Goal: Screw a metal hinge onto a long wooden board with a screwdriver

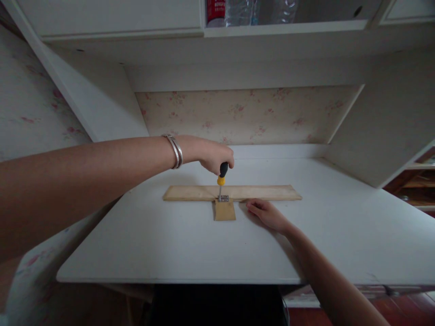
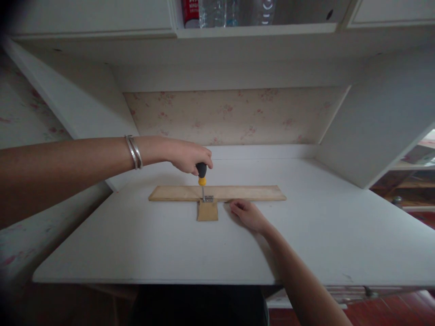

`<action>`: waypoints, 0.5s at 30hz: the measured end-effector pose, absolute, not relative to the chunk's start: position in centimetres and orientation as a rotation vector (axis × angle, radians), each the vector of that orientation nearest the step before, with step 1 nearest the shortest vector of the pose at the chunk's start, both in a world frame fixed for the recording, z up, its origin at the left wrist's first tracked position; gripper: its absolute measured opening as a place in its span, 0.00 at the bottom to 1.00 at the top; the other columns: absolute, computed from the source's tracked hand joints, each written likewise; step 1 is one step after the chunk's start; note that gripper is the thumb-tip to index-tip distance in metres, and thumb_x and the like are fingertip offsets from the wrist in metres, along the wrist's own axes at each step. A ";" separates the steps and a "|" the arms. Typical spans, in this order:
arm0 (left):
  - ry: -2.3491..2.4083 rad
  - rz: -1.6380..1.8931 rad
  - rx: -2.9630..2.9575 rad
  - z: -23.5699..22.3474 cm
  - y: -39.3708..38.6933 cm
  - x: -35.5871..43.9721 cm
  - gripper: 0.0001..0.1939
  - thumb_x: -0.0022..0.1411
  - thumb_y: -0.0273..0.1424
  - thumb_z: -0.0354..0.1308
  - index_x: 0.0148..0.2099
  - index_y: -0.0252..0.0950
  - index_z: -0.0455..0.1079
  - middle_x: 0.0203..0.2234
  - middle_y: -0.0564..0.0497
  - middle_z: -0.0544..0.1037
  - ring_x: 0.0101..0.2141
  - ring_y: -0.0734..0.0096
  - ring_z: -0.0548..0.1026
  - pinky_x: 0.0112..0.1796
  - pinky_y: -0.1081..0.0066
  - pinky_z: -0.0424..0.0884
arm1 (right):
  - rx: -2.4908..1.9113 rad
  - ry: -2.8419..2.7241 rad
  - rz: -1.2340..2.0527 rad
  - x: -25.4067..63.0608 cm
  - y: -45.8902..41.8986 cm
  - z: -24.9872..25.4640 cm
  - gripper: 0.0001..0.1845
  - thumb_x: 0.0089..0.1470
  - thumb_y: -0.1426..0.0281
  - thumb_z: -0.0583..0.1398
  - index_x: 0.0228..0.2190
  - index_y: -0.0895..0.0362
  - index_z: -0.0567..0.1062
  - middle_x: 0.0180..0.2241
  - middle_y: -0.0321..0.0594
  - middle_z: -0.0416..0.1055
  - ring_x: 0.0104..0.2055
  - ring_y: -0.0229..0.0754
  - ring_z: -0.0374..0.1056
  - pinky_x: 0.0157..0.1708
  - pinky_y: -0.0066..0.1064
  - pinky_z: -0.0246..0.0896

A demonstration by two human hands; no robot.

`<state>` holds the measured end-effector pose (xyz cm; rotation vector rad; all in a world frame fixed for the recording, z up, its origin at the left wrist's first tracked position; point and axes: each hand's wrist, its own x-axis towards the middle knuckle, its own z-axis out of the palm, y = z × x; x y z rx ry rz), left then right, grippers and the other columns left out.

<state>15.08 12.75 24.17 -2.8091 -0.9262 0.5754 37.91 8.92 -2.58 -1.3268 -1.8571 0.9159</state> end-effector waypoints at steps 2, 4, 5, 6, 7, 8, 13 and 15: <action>-1.050 0.519 -2.724 24.2 12.4 15.2 0.25 0.56 0.43 0.59 0.56 0.45 0.71 0.46 0.46 0.77 0.44 0.56 0.72 0.43 0.64 0.65 | -1.338 -1.867 0.905 37.9 8.9 -2.5 0.20 0.58 0.54 0.54 0.28 0.56 0.72 0.25 0.35 0.65 0.27 0.37 0.57 0.28 0.30 0.52; -1.140 0.454 -2.630 24.0 12.2 15.3 0.24 0.59 0.49 0.55 0.54 0.45 0.73 0.42 0.44 0.78 0.41 0.55 0.73 0.40 0.62 0.65 | -1.349 -1.881 0.889 37.8 8.8 -2.2 0.19 0.58 0.54 0.54 0.28 0.56 0.72 0.25 0.35 0.65 0.28 0.37 0.58 0.29 0.30 0.53; -1.140 0.427 -2.604 23.8 12.2 15.3 0.23 0.61 0.49 0.52 0.53 0.45 0.73 0.41 0.44 0.78 0.40 0.55 0.73 0.39 0.62 0.65 | -1.349 -1.889 0.882 37.7 8.7 -2.0 0.19 0.58 0.55 0.54 0.28 0.56 0.72 0.25 0.35 0.65 0.28 0.37 0.58 0.29 0.31 0.53; -1.112 0.401 -2.593 23.6 12.2 15.3 0.21 0.63 0.47 0.50 0.52 0.44 0.73 0.41 0.44 0.78 0.40 0.56 0.73 0.38 0.63 0.65 | -1.351 -1.896 0.876 37.7 8.7 -1.9 0.19 0.58 0.55 0.54 0.27 0.56 0.72 0.25 0.35 0.66 0.28 0.37 0.58 0.29 0.31 0.53; -1.066 0.375 -2.595 23.4 12.3 15.2 0.20 0.65 0.45 0.50 0.51 0.43 0.73 0.42 0.44 0.78 0.40 0.57 0.73 0.37 0.64 0.65 | -1.355 -1.901 0.872 37.6 8.7 -1.8 0.19 0.58 0.55 0.54 0.27 0.56 0.72 0.26 0.35 0.66 0.28 0.38 0.58 0.30 0.31 0.53; -1.011 0.352 -2.603 23.2 12.5 15.1 0.18 0.66 0.43 0.49 0.50 0.42 0.73 0.43 0.44 0.77 0.40 0.58 0.73 0.37 0.65 0.65 | -1.359 -1.905 0.869 37.5 8.6 -1.7 0.18 0.58 0.55 0.54 0.28 0.56 0.72 0.26 0.36 0.67 0.29 0.38 0.59 0.30 0.31 0.54; -0.915 0.314 -2.659 22.9 13.4 14.7 0.16 0.64 0.42 0.53 0.48 0.41 0.74 0.42 0.45 0.77 0.39 0.61 0.73 0.37 0.67 0.64 | -1.371 -1.919 0.862 37.4 8.7 -1.9 0.18 0.58 0.55 0.53 0.29 0.56 0.73 0.26 0.36 0.67 0.29 0.39 0.59 0.30 0.31 0.54; -0.910 0.358 -2.704 23.2 13.4 14.6 0.16 0.60 0.39 0.57 0.49 0.41 0.74 0.43 0.46 0.77 0.40 0.62 0.72 0.38 0.68 0.64 | -1.371 -1.929 0.848 37.4 8.7 -2.0 0.18 0.59 0.56 0.53 0.29 0.55 0.73 0.26 0.36 0.68 0.29 0.39 0.60 0.30 0.32 0.54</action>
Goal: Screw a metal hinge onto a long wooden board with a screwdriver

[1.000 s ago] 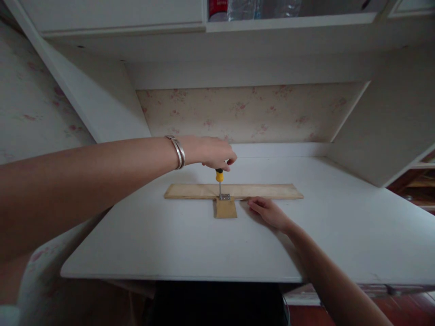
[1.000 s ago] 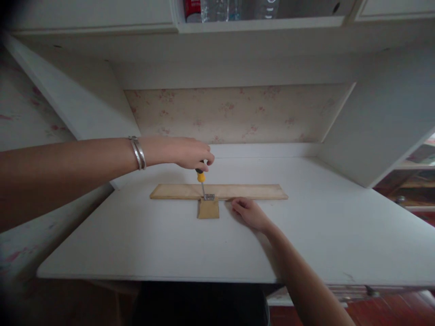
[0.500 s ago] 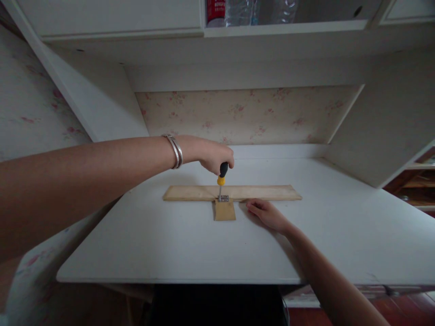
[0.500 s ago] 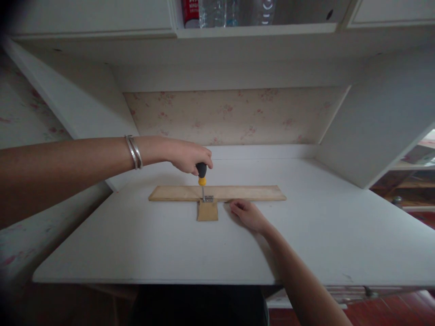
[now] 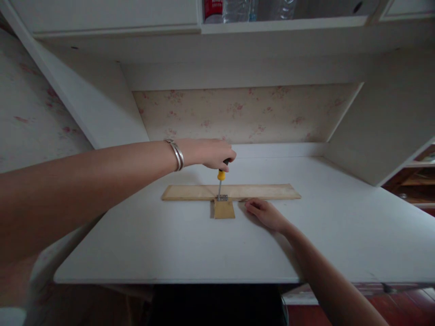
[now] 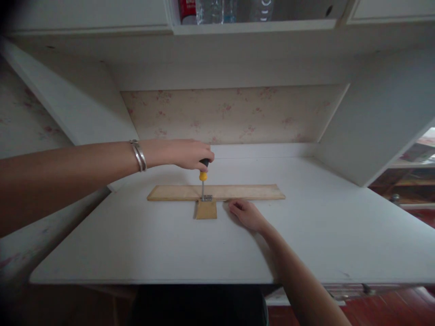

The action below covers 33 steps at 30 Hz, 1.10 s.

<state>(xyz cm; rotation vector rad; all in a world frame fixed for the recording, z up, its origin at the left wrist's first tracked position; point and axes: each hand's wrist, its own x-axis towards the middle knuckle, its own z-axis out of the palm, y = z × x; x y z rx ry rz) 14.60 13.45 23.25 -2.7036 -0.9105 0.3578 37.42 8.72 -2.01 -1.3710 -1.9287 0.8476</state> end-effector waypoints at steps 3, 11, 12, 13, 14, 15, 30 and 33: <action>-0.880 0.427 -2.758 24.0 13.3 14.6 0.19 0.55 0.32 0.60 0.51 0.43 0.74 0.46 0.48 0.77 0.42 0.64 0.72 0.40 0.70 0.64 | -1.366 -1.936 0.830 37.5 8.7 -2.1 0.17 0.59 0.57 0.54 0.30 0.55 0.74 0.28 0.36 0.69 0.31 0.39 0.61 0.32 0.32 0.55; -1.218 0.422 -2.593 23.9 13.1 14.7 0.29 0.61 0.54 0.48 0.48 0.38 0.75 0.38 0.42 0.78 0.37 0.58 0.74 0.36 0.65 0.65 | -1.348 -1.945 0.828 37.5 8.7 -2.1 0.17 0.59 0.56 0.54 0.30 0.55 0.74 0.28 0.36 0.70 0.30 0.39 0.62 0.31 0.31 0.55; -1.187 0.389 -2.620 23.6 13.1 14.6 0.28 0.62 0.53 0.47 0.51 0.39 0.73 0.42 0.42 0.77 0.38 0.59 0.74 0.37 0.66 0.65 | -1.355 -1.943 0.830 37.5 8.6 -2.0 0.18 0.59 0.56 0.54 0.30 0.56 0.74 0.27 0.36 0.70 0.30 0.39 0.62 0.31 0.31 0.55; -1.137 0.360 -2.666 23.4 13.0 14.4 0.28 0.62 0.51 0.47 0.55 0.40 0.70 0.48 0.42 0.75 0.39 0.60 0.73 0.37 0.66 0.65 | -1.365 -1.939 0.835 37.5 8.6 -2.0 0.18 0.59 0.55 0.54 0.30 0.56 0.74 0.27 0.36 0.70 0.30 0.39 0.61 0.30 0.31 0.55; -1.085 0.346 -2.718 23.1 13.0 14.3 0.28 0.62 0.50 0.49 0.58 0.41 0.67 0.53 0.43 0.71 0.40 0.62 0.73 0.37 0.67 0.65 | -1.374 -1.931 0.846 37.5 8.6 -1.9 0.19 0.58 0.55 0.54 0.31 0.56 0.74 0.27 0.36 0.70 0.30 0.39 0.61 0.30 0.31 0.55; -1.040 0.353 -2.768 23.0 13.0 14.1 0.28 0.61 0.48 0.51 0.60 0.43 0.64 0.57 0.44 0.67 0.40 0.63 0.73 0.37 0.68 0.65 | -1.380 -1.923 0.857 37.4 8.5 -1.9 0.19 0.58 0.54 0.54 0.31 0.56 0.74 0.27 0.36 0.70 0.29 0.39 0.61 0.30 0.31 0.55; -1.037 0.408 -2.827 23.2 12.4 14.2 0.36 0.54 0.46 0.60 0.63 0.46 0.60 0.56 0.45 0.70 0.44 0.59 0.72 0.41 0.66 0.65 | -1.399 -1.961 0.794 37.7 8.6 -1.9 0.17 0.58 0.56 0.54 0.33 0.55 0.76 0.31 0.38 0.73 0.33 0.42 0.65 0.34 0.33 0.58; -1.087 0.480 -2.769 23.3 12.4 14.5 0.26 0.56 0.46 0.58 0.55 0.45 0.69 0.47 0.45 0.76 0.42 0.59 0.73 0.41 0.65 0.65 | -1.381 -1.970 0.792 37.7 8.7 -2.0 0.17 0.58 0.57 0.54 0.33 0.55 0.76 0.31 0.38 0.73 0.33 0.42 0.65 0.34 0.33 0.58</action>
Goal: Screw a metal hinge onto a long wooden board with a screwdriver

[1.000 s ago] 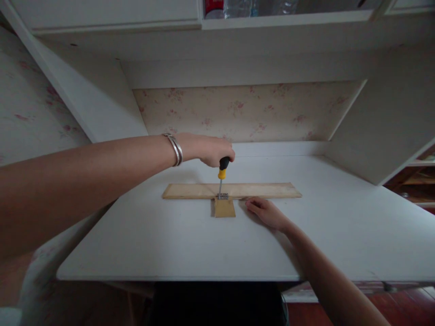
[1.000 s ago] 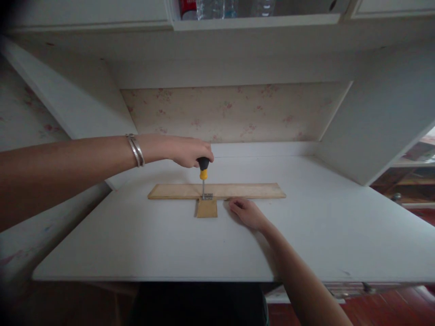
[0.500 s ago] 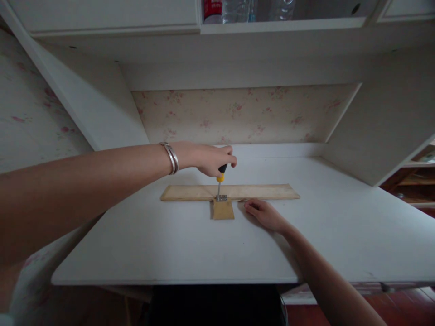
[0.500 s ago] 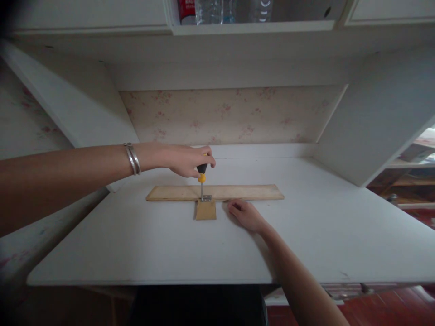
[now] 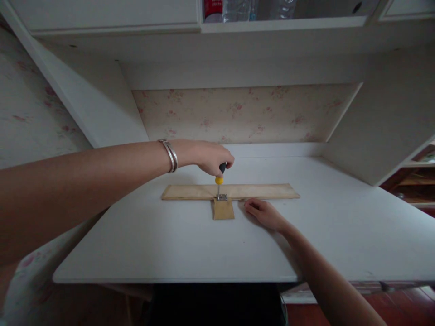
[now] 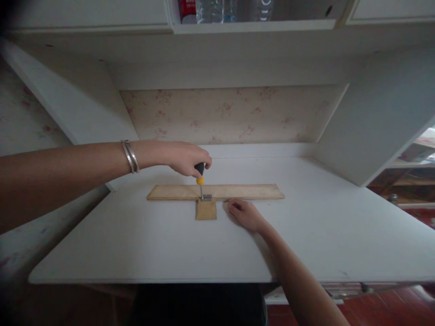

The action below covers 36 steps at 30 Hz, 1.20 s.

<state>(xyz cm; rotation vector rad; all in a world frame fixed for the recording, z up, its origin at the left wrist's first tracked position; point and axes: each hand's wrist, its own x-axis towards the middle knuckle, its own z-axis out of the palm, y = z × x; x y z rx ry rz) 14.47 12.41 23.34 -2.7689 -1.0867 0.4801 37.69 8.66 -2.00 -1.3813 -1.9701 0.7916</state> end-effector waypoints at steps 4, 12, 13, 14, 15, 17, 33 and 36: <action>-1.144 0.392 -2.661 23.2 12.4 14.5 0.28 0.59 0.53 0.52 0.55 0.44 0.70 0.46 0.43 0.76 0.43 0.55 0.72 0.40 0.63 0.65 | -1.374 -1.972 0.790 37.7 8.7 -2.0 0.17 0.59 0.57 0.54 0.32 0.55 0.75 0.30 0.39 0.73 0.32 0.42 0.65 0.34 0.34 0.58; -1.059 0.504 -2.716 23.4 12.4 14.1 0.24 0.54 0.45 0.61 0.53 0.47 0.71 0.47 0.46 0.75 0.41 0.58 0.73 0.39 0.65 0.65 | -1.378 -1.964 0.811 37.7 8.7 -2.1 0.18 0.58 0.56 0.54 0.32 0.55 0.76 0.29 0.38 0.73 0.31 0.41 0.64 0.32 0.33 0.57; -1.107 0.471 -2.685 23.4 12.3 14.3 0.25 0.55 0.48 0.59 0.53 0.46 0.71 0.46 0.45 0.76 0.41 0.56 0.73 0.39 0.64 0.65 | -1.379 -1.962 0.809 37.7 8.7 -2.1 0.18 0.58 0.56 0.54 0.32 0.55 0.76 0.29 0.38 0.73 0.31 0.41 0.64 0.32 0.33 0.57; -1.135 0.431 -2.663 23.4 12.3 14.3 0.27 0.56 0.50 0.58 0.55 0.45 0.70 0.46 0.44 0.76 0.42 0.55 0.72 0.40 0.63 0.65 | -1.378 -1.962 0.804 37.7 8.6 -2.1 0.17 0.58 0.56 0.54 0.32 0.55 0.75 0.29 0.38 0.72 0.31 0.41 0.64 0.31 0.33 0.57; -1.132 0.400 -2.660 23.4 12.3 14.4 0.29 0.56 0.52 0.57 0.57 0.45 0.68 0.47 0.43 0.75 0.43 0.54 0.72 0.40 0.62 0.65 | -1.375 -1.964 0.800 37.7 8.6 -2.1 0.17 0.58 0.56 0.54 0.32 0.55 0.75 0.28 0.37 0.72 0.31 0.41 0.64 0.31 0.32 0.56; -1.055 0.400 -2.704 23.3 12.2 14.4 0.33 0.54 0.50 0.60 0.60 0.46 0.65 0.51 0.43 0.73 0.43 0.55 0.72 0.40 0.64 0.65 | -1.372 -1.972 0.799 37.7 8.6 -2.1 0.17 0.59 0.56 0.54 0.32 0.55 0.75 0.28 0.36 0.71 0.30 0.40 0.64 0.31 0.32 0.56; -1.035 0.571 -2.760 24.1 12.2 14.1 0.26 0.51 0.35 0.64 0.54 0.49 0.71 0.48 0.49 0.75 0.40 0.62 0.73 0.39 0.67 0.65 | -1.368 -1.995 0.760 38.1 8.7 -2.7 0.16 0.59 0.57 0.54 0.33 0.54 0.75 0.29 0.36 0.72 0.31 0.40 0.64 0.32 0.32 0.56; -1.129 0.555 -2.701 24.2 12.0 14.5 0.20 0.56 0.45 0.59 0.49 0.45 0.75 0.40 0.46 0.78 0.41 0.57 0.73 0.41 0.63 0.65 | -1.384 -1.998 0.756 38.1 8.7 -2.6 0.16 0.59 0.58 0.54 0.32 0.55 0.75 0.28 0.36 0.72 0.31 0.40 0.64 0.32 0.32 0.56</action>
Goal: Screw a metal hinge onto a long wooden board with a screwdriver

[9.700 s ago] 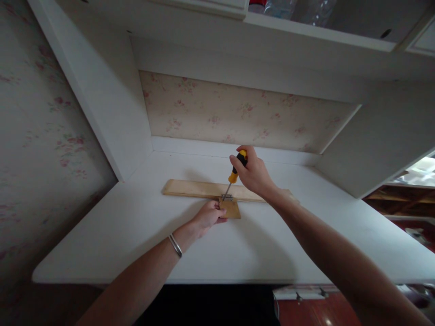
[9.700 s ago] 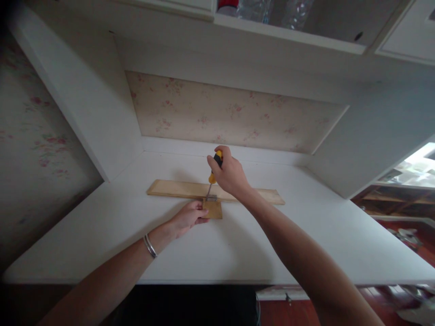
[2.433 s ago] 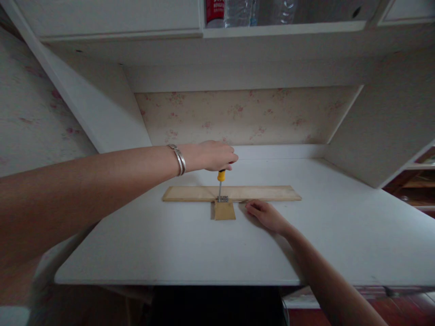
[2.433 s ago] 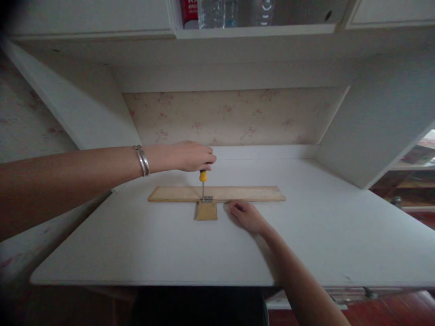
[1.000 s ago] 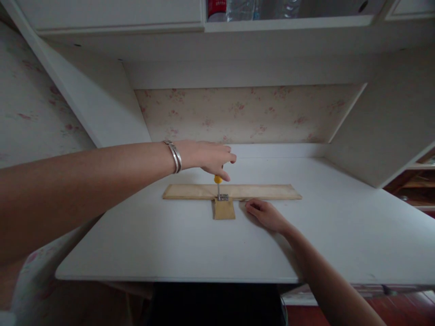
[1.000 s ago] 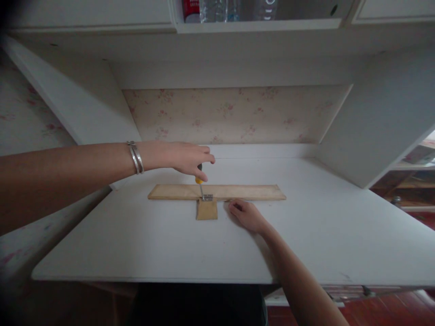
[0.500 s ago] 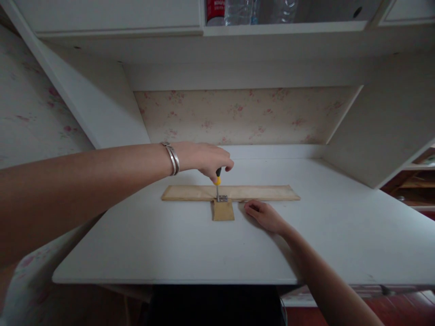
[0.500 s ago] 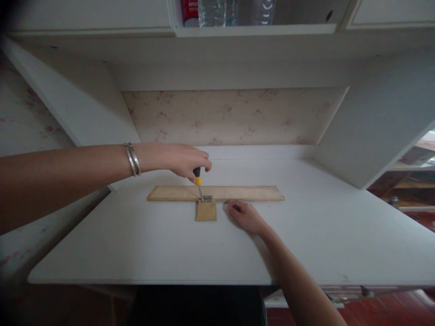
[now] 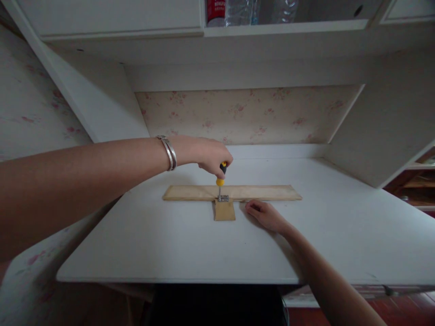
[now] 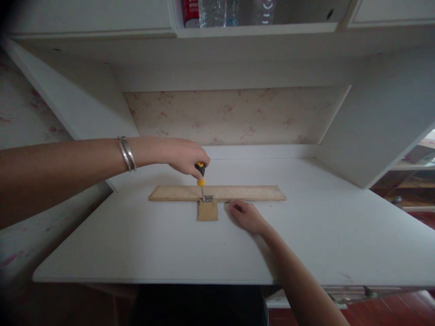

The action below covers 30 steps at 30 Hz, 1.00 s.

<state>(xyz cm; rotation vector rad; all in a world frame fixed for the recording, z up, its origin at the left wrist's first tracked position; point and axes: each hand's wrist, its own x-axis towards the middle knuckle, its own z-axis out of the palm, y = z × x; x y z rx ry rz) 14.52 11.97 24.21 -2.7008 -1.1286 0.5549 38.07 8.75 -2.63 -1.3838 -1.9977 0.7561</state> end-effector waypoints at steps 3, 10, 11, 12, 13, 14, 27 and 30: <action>-1.163 0.465 -2.643 24.1 11.5 14.7 0.23 0.57 0.49 0.56 0.50 0.45 0.75 0.42 0.44 0.78 0.42 0.54 0.73 0.41 0.62 0.64 | -1.383 -1.996 0.765 38.0 8.7 -2.5 0.16 0.59 0.58 0.54 0.32 0.55 0.75 0.28 0.36 0.71 0.31 0.40 0.64 0.33 0.32 0.56; -0.973 0.495 -2.709 23.9 11.2 14.3 0.21 0.57 0.40 0.59 0.54 0.49 0.71 0.49 0.48 0.74 0.44 0.59 0.71 0.40 0.66 0.64 | -1.382 -1.998 0.768 38.0 8.7 -2.5 0.16 0.60 0.58 0.54 0.32 0.55 0.75 0.28 0.35 0.70 0.30 0.40 0.63 0.31 0.32 0.55; -1.000 0.498 -2.684 23.8 11.2 14.3 0.18 0.59 0.41 0.58 0.52 0.48 0.72 0.46 0.48 0.76 0.43 0.58 0.71 0.40 0.65 0.64 | -1.387 -1.997 0.765 38.0 8.7 -2.5 0.16 0.60 0.58 0.54 0.32 0.55 0.75 0.28 0.35 0.71 0.30 0.40 0.63 0.31 0.32 0.55; -1.025 0.496 -2.663 23.8 11.2 14.4 0.17 0.61 0.43 0.56 0.50 0.47 0.73 0.44 0.47 0.76 0.42 0.58 0.72 0.40 0.64 0.64 | -1.388 -1.996 0.762 38.0 8.6 -2.5 0.16 0.60 0.58 0.54 0.32 0.55 0.75 0.28 0.35 0.71 0.30 0.40 0.63 0.32 0.32 0.55; -1.043 0.489 -2.646 23.7 11.2 14.4 0.17 0.62 0.45 0.53 0.50 0.46 0.73 0.42 0.46 0.77 0.41 0.57 0.72 0.39 0.63 0.64 | -1.386 -1.995 0.759 38.0 8.6 -2.4 0.16 0.60 0.58 0.54 0.32 0.55 0.75 0.28 0.35 0.71 0.31 0.40 0.63 0.32 0.31 0.55; -1.048 0.479 -2.635 23.6 11.2 14.4 0.19 0.64 0.46 0.50 0.49 0.45 0.73 0.41 0.45 0.77 0.40 0.56 0.72 0.39 0.62 0.64 | -1.380 -1.996 0.760 37.9 8.6 -2.4 0.16 0.60 0.58 0.54 0.33 0.55 0.75 0.28 0.35 0.71 0.31 0.40 0.63 0.32 0.31 0.55; -1.159 0.538 -2.593 24.0 11.7 14.1 0.24 0.59 0.46 0.56 0.57 0.47 0.68 0.48 0.45 0.74 0.40 0.57 0.72 0.36 0.64 0.64 | -1.375 -2.016 0.751 38.2 8.8 -2.6 0.16 0.60 0.57 0.54 0.34 0.54 0.75 0.31 0.37 0.74 0.33 0.42 0.66 0.35 0.33 0.58; -1.162 0.451 -2.634 23.8 11.8 14.1 0.31 0.58 0.47 0.56 0.63 0.48 0.60 0.53 0.44 0.71 0.41 0.57 0.72 0.38 0.64 0.64 | -1.386 -2.012 0.752 38.3 8.7 -2.6 0.16 0.60 0.57 0.54 0.34 0.54 0.76 0.31 0.37 0.74 0.33 0.42 0.66 0.34 0.33 0.58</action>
